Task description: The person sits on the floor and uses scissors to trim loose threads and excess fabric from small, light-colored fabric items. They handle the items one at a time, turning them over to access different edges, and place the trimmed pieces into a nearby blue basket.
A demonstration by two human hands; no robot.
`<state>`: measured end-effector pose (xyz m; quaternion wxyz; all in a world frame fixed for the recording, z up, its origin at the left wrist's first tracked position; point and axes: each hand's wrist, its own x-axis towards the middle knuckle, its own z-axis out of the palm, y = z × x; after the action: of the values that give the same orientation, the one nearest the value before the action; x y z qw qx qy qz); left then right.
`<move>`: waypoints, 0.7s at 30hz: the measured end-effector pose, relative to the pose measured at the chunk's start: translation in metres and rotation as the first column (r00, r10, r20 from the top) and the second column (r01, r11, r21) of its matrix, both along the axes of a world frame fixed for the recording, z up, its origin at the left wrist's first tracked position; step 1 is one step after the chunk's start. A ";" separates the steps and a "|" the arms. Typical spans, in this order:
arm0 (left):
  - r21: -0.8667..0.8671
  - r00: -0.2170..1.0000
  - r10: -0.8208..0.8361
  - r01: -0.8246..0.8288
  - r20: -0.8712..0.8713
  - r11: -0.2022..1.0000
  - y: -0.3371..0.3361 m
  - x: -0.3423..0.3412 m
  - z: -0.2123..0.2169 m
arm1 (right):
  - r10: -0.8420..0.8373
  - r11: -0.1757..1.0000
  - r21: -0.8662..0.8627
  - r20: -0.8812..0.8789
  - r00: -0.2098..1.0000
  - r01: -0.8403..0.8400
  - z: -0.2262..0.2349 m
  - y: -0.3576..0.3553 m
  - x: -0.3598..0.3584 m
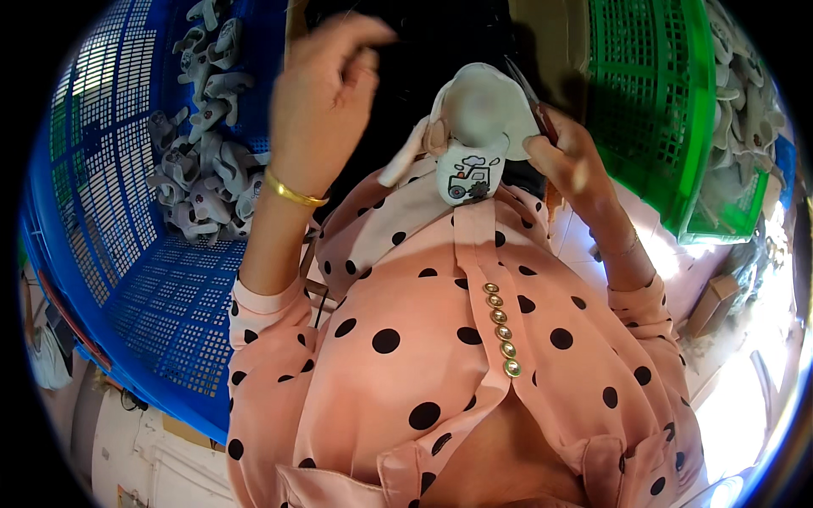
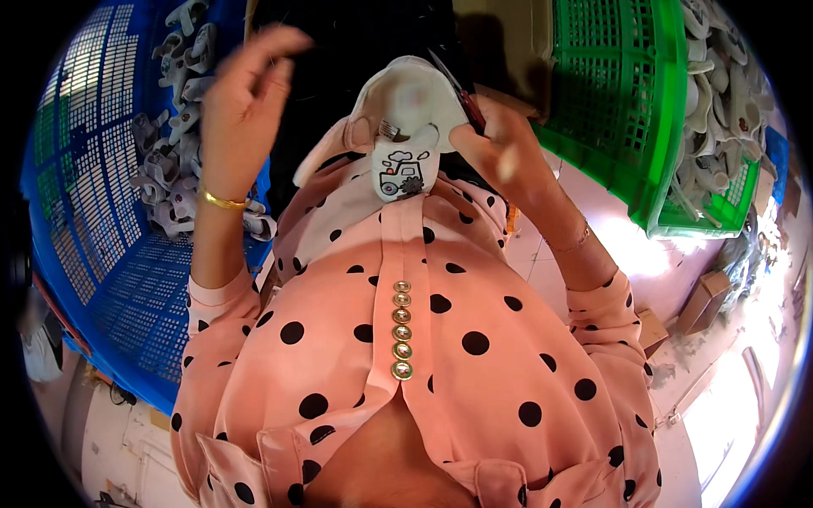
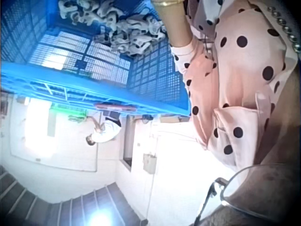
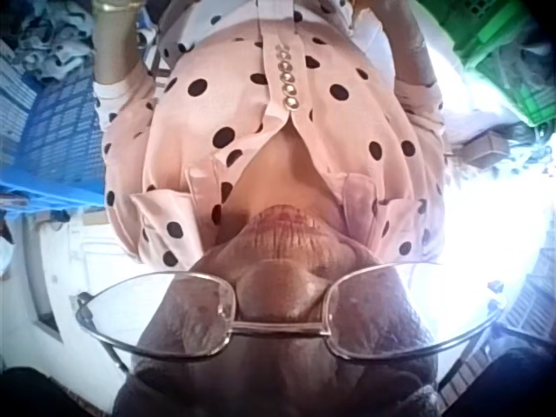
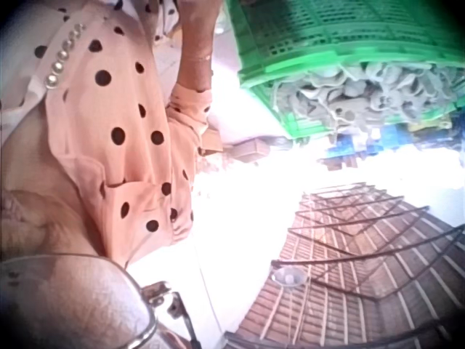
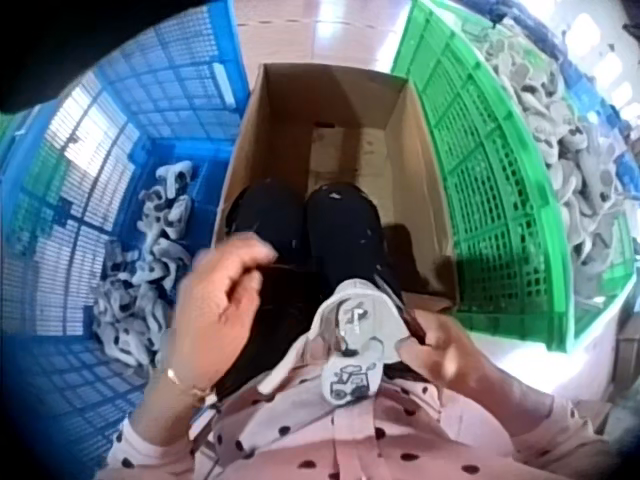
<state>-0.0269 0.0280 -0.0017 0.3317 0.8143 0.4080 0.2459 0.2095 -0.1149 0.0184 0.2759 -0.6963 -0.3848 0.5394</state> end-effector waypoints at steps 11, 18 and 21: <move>-0.183 0.829 -0.547 0.523 -0.120 0.833 -0.055 0.033 -0.008 | 0.002 0.982 0.188 0.163 0.987 -0.033 -0.009 -0.005 -0.033; -0.130 0.921 -0.383 0.389 0.073 0.912 -0.062 0.018 -0.034 | 0.006 0.997 0.077 0.051 0.999 -0.010 -0.010 0.002 -0.044; 0.062 0.963 -0.228 0.221 0.142 0.973 -0.068 0.013 -0.032 | -0.065 0.994 0.073 -0.168 0.984 0.078 -0.026 0.000 -0.035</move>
<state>-0.0140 -0.0404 -0.0342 0.3682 0.8420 0.2816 0.2759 0.1742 -0.1146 -0.0078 0.3537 -0.6510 -0.3565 0.5693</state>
